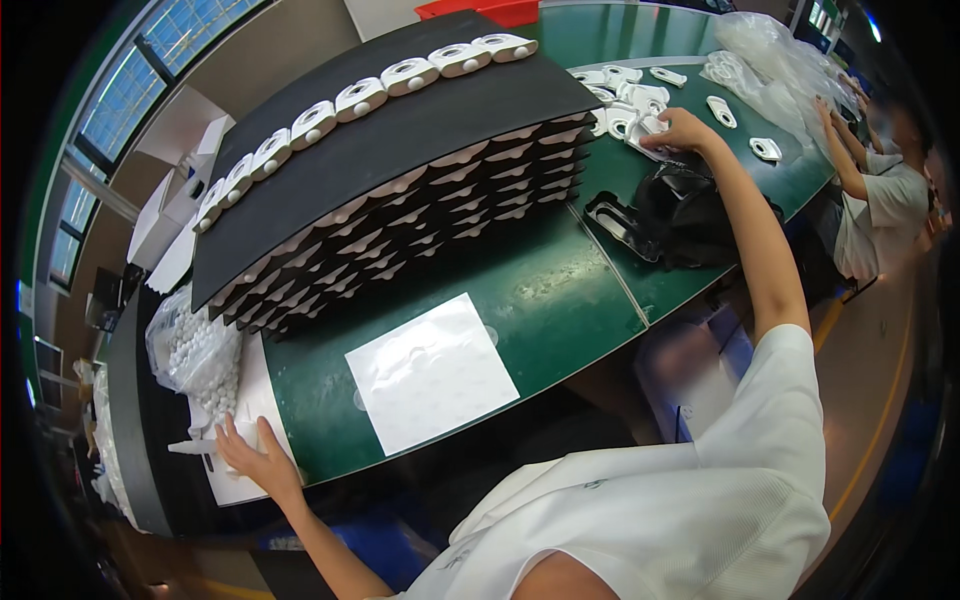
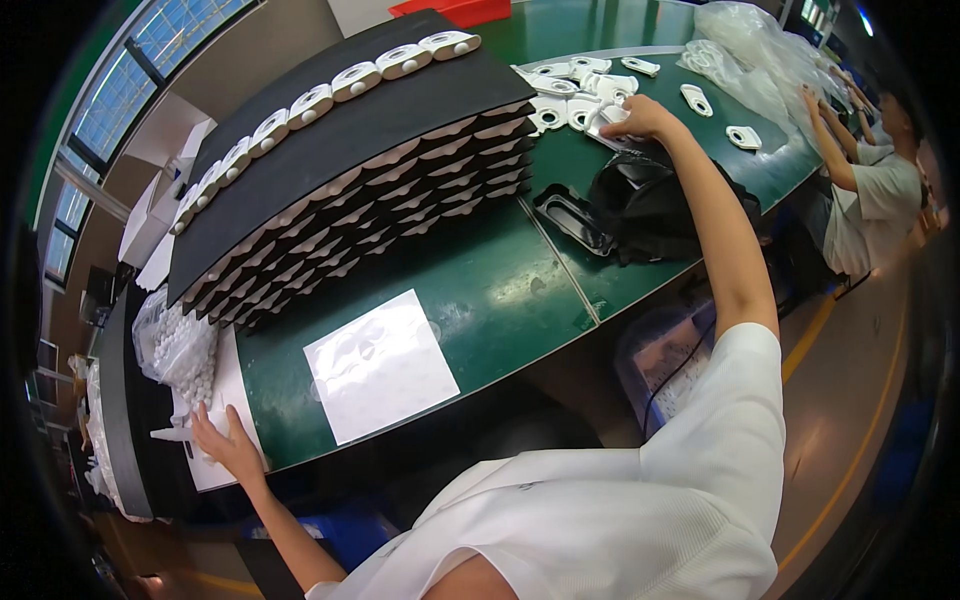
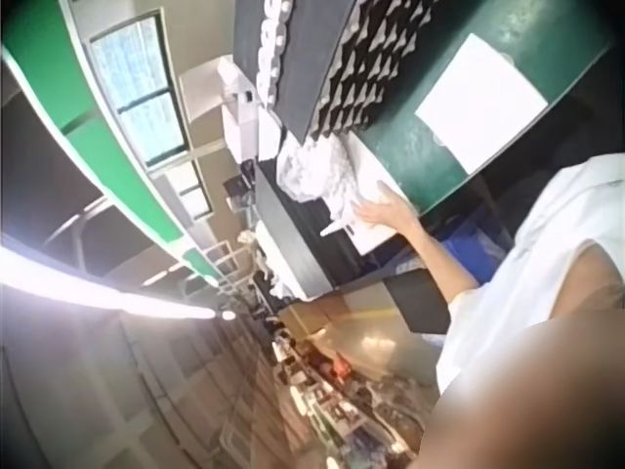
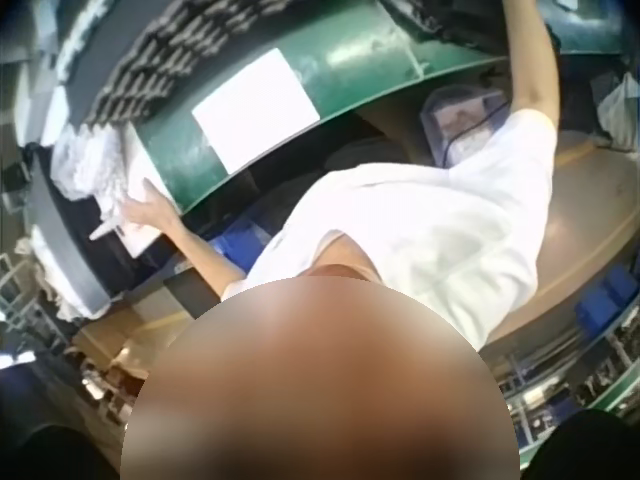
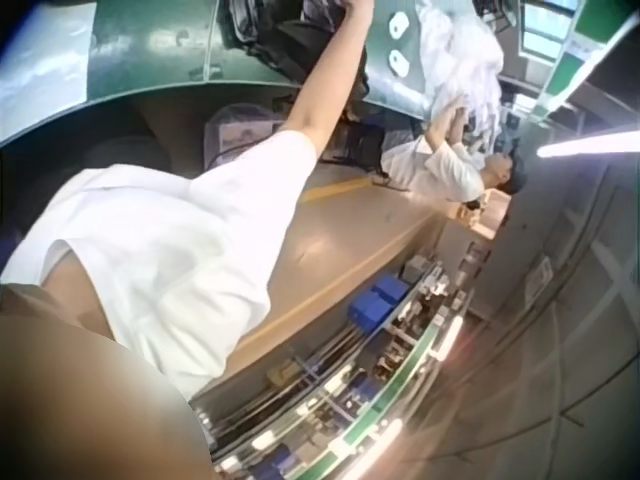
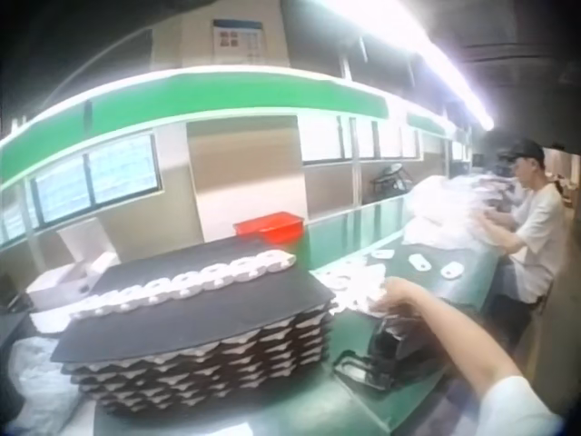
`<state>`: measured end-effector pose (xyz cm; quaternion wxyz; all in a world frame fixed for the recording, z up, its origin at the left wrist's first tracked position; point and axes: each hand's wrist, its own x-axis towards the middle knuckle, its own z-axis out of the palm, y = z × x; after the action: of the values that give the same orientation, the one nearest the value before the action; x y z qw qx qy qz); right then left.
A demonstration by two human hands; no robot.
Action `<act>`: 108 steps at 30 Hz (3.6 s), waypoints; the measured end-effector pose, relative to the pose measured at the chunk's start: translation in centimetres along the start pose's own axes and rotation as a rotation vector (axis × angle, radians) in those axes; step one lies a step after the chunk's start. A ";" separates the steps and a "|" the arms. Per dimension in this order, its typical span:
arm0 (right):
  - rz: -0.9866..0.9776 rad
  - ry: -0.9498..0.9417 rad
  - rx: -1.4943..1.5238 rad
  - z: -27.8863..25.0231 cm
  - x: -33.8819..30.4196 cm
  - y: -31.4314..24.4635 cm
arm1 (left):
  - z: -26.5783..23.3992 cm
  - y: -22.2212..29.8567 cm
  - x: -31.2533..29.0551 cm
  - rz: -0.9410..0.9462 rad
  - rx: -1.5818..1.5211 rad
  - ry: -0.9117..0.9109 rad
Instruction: Assembling and organizing small white plastic components on a factory production line.
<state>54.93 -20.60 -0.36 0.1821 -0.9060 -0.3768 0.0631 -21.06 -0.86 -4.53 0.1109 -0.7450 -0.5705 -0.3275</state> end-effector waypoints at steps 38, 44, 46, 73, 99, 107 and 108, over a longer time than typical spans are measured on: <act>-0.280 0.280 0.885 -1.2 -18.5 -13.6 | -2.1 2.4 4.9 0.122 -0.261 0.108; -0.209 0.087 0.944 7.5 -22.5 -18.7 | -0.6 -3.4 15.8 0.148 -0.486 0.155; -0.284 0.036 0.975 9.5 -22.5 -19.4 | 0.3 -4.5 19.2 0.004 -0.508 -0.019; -0.254 0.080 1.014 11.6 -21.8 -18.0 | 4.6 -1.6 17.1 0.182 -0.236 -0.289; -0.263 0.069 0.992 11.6 -21.8 -18.0 | 8.9 -5.2 23.1 0.102 0.174 -0.409; -0.247 0.059 1.010 11.5 -21.6 -18.0 | 7.0 -10.9 27.2 -0.222 -0.139 -0.209; -0.248 0.065 1.014 11.5 -21.6 -18.0 | 6.8 -11.2 27.5 -0.359 -0.376 -0.232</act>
<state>24.85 -20.89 -4.72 0.6155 -0.6542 -0.3975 0.1875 -25.28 27.83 4.89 -0.1551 -0.6719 -0.6316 -0.3544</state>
